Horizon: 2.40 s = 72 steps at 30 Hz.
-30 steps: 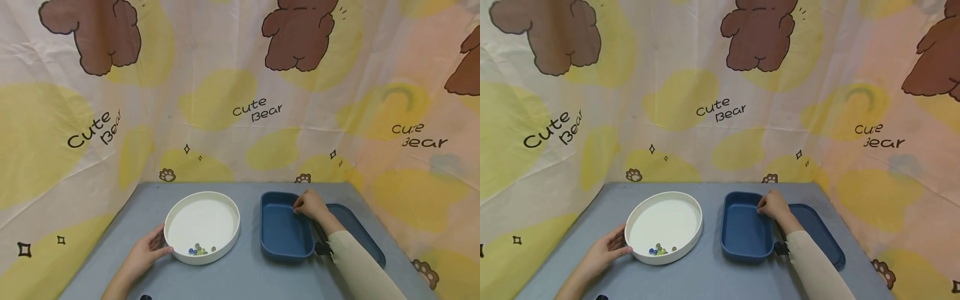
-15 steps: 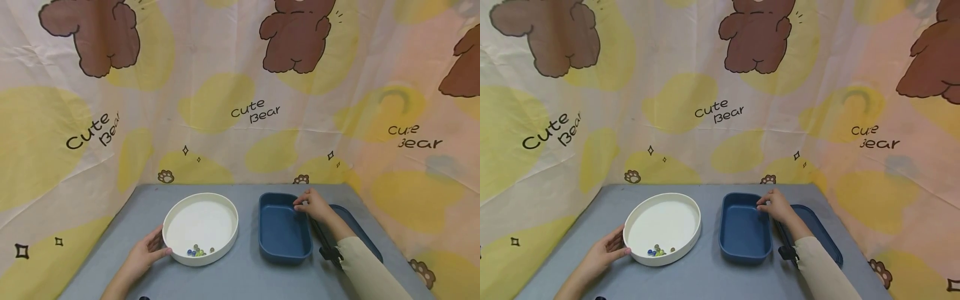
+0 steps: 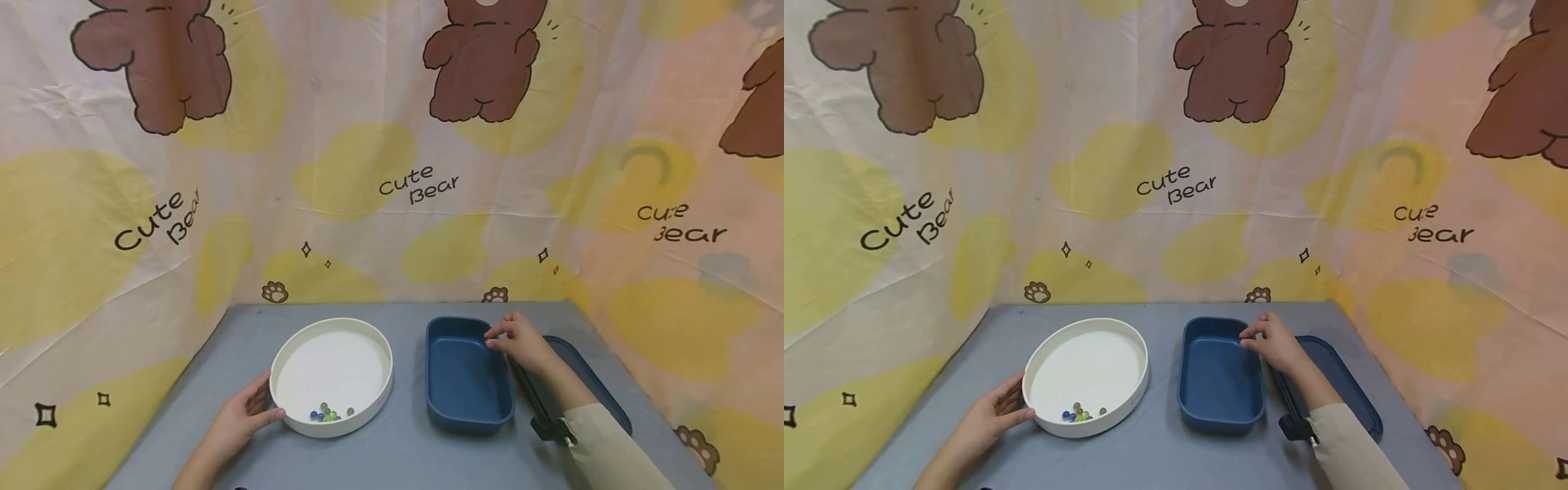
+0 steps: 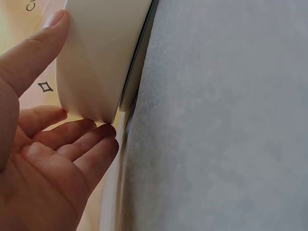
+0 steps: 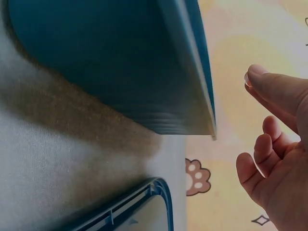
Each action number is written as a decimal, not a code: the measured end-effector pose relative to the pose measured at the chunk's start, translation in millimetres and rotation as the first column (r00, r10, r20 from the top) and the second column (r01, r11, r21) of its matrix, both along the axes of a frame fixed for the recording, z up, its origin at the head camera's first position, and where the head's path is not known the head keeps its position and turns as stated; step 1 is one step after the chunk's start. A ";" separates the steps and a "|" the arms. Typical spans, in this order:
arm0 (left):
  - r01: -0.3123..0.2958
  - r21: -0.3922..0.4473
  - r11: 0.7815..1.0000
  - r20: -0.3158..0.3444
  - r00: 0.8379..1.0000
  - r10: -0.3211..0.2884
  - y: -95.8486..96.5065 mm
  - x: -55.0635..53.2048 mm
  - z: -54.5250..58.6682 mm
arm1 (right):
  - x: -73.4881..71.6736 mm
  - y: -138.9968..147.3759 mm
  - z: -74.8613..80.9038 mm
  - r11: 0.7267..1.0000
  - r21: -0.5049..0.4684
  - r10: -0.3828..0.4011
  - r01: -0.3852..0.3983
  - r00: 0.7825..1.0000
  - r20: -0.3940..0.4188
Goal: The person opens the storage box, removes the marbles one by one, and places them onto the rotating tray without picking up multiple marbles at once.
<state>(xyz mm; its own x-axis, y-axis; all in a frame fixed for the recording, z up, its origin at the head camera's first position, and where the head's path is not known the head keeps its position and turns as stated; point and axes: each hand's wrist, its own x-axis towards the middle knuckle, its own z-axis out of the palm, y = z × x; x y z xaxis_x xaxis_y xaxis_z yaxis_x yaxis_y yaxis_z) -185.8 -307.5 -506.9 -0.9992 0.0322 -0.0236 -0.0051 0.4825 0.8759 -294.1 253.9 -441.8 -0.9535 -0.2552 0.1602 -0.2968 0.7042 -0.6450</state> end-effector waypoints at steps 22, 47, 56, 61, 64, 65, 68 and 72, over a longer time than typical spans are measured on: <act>-0.025 -0.022 0.999 0.040 0.999 0.026 3.1 0.7 4.4 | 23.0 -40.1 17.2 0.989 -0.144 0.043 -0.044 0.999 -0.008; 0.001 0.006 1.000 -0.012 1.000 -0.001 4.8 -2.1 5.4 | 14.9 -118.4 23.5 0.961 -0.204 0.196 -0.188 0.980 0.019; 0.027 0.004 1.000 -0.021 0.999 -0.027 -1.6 -3.4 6.4 | 10.8 -152.4 31.8 0.958 -0.188 0.223 -0.215 0.974 0.024; 0.020 0.001 1.000 -0.014 1.000 -0.020 -1.8 -3.7 2.7 | 4.8 -173.0 32.8 0.951 -0.177 0.257 -0.252 0.966 0.005; 0.024 0.000 1.000 -0.035 0.999 -0.024 -0.5 -3.7 1.0 | 2.3 -184.6 31.4 0.950 -0.166 0.269 -0.264 0.963 0.010; 0.023 -0.002 1.000 -0.040 0.999 -0.023 -0.1 -3.6 0.4 | 1.4 -188.4 30.3 0.949 -0.163 0.273 -0.268 0.962 0.012; 0.022 -0.007 1.000 -0.039 0.999 -0.022 0.6 -3.1 0.0 | -0.9 -199.9 26.5 0.949 -0.152 0.281 -0.275 0.959 0.021; 0.023 -0.007 1.000 -0.018 1.000 -0.023 -1.2 -2.5 0.2 | -3.2 -214.9 24.5 0.947 -0.145 0.293 -0.285 0.956 0.034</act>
